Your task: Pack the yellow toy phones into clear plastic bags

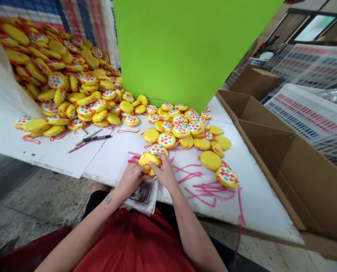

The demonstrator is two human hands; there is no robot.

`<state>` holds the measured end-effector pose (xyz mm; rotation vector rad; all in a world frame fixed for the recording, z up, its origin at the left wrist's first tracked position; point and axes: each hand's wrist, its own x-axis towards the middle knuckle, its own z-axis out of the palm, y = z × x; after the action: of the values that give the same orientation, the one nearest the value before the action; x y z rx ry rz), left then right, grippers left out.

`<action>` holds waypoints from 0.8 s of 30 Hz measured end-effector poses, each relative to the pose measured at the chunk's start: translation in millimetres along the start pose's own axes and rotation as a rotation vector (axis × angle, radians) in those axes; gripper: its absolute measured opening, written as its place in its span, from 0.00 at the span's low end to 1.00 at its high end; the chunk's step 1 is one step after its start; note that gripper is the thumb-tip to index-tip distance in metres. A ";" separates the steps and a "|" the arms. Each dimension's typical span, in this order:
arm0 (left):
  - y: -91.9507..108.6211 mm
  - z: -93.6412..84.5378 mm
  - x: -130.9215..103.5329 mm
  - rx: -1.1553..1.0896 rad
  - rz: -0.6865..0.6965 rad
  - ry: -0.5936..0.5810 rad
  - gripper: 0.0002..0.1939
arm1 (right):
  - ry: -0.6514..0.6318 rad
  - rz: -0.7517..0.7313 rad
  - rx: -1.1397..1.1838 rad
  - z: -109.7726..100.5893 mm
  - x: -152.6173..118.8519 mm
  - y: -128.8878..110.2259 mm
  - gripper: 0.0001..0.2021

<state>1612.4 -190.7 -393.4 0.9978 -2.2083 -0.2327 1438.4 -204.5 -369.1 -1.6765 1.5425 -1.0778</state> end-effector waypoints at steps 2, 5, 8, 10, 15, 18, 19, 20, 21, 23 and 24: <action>0.9 -2.0 -0.9 0.014 -0.020 0.038 0.07 | -0.073 -0.048 -0.061 2.1 -1.9 -2.3 0.18; 3.8 -7.2 -0.1 0.025 -0.107 0.066 0.09 | -0.181 -0.141 -0.202 2.8 -3.6 -3.6 0.18; 5.1 -11.2 2.4 -0.038 -0.158 0.091 0.08 | -0.112 -0.206 -0.318 -4.0 -5.9 -1.9 0.20; 3.5 -11.7 4.2 -0.124 -0.159 0.090 0.06 | -0.002 -0.161 -0.375 -11.8 -8.8 -0.5 0.21; -3.2 -14.2 10.5 -0.277 -0.275 -0.035 0.04 | -0.075 0.008 -0.326 -20.5 -19.4 1.4 0.20; -1.2 -23.8 19.2 -0.252 -0.324 -0.192 0.04 | -0.146 0.034 -0.272 -13.3 -23.8 -0.4 0.21; 1.1 -28.1 22.5 -0.235 -0.333 -0.232 0.04 | -0.134 0.045 -0.268 -10.2 -24.7 -2.3 0.22; 4.1 -32.4 25.6 -0.224 -0.343 -0.259 0.04 | -0.110 0.054 -0.261 -7.4 -25.6 -4.9 0.22; 7.5 -36.7 28.2 -0.233 -0.352 -0.279 0.05 | -0.081 0.059 -0.238 -4.9 -26.4 -8.1 0.23; 14.6 -44.0 30.6 -0.311 -0.371 -0.299 0.07 | -0.032 0.053 -0.135 -1.8 -28.4 -15.9 0.23; 17.4 -46.9 30.1 -0.361 -0.373 -0.292 0.08 | -0.018 0.050 -0.060 -1.2 -29.5 -20.1 0.23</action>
<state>1618.9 -194.9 -335.5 1.2177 -2.1031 -0.9640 1447.5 -172.6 -356.0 -1.6736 1.6111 -0.9978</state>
